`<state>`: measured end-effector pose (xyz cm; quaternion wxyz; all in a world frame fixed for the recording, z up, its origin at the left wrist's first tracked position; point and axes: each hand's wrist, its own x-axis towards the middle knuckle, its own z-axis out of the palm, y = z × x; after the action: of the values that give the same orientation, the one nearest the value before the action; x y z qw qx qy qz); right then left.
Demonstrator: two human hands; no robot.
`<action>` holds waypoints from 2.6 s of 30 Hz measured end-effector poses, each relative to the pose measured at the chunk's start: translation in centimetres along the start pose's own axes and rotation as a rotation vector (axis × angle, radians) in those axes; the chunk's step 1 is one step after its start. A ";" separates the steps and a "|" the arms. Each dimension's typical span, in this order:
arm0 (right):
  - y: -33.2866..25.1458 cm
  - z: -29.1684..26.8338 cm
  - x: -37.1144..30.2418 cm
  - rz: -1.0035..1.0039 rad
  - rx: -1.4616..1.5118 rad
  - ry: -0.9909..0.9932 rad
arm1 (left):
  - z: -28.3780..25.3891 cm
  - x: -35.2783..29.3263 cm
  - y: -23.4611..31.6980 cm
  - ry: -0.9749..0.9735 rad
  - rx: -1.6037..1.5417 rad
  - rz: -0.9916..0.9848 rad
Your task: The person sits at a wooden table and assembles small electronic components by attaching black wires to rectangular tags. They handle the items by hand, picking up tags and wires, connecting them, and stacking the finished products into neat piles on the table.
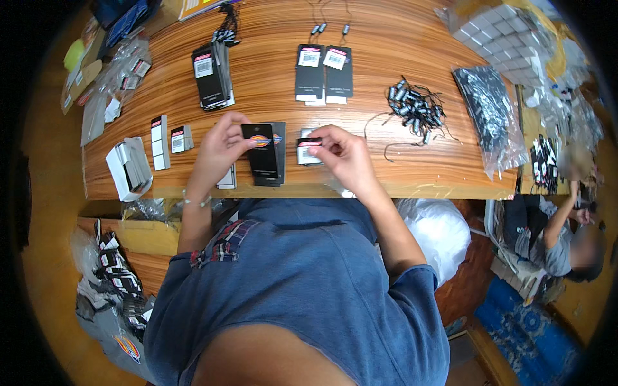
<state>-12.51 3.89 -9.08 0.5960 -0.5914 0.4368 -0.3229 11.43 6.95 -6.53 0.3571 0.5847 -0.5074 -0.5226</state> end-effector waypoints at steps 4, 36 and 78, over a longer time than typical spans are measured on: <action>-3.3 1.3 -1.0 -0.154 -0.079 -0.070 | 1.6 -1.2 1.4 0.003 -0.302 -0.001; 0.4 -13.8 -4.0 -0.198 0.394 0.635 | 7.7 -2.4 2.5 -0.211 -0.168 0.194; -6.6 0.5 -1.2 -0.425 -0.066 0.328 | 7.1 1.0 5.9 0.087 -0.284 0.346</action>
<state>-11.66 4.62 -2.49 0.4165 -0.6288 0.4041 -0.5177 3.19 5.46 -2.59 0.5417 0.4547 -0.5056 -0.4940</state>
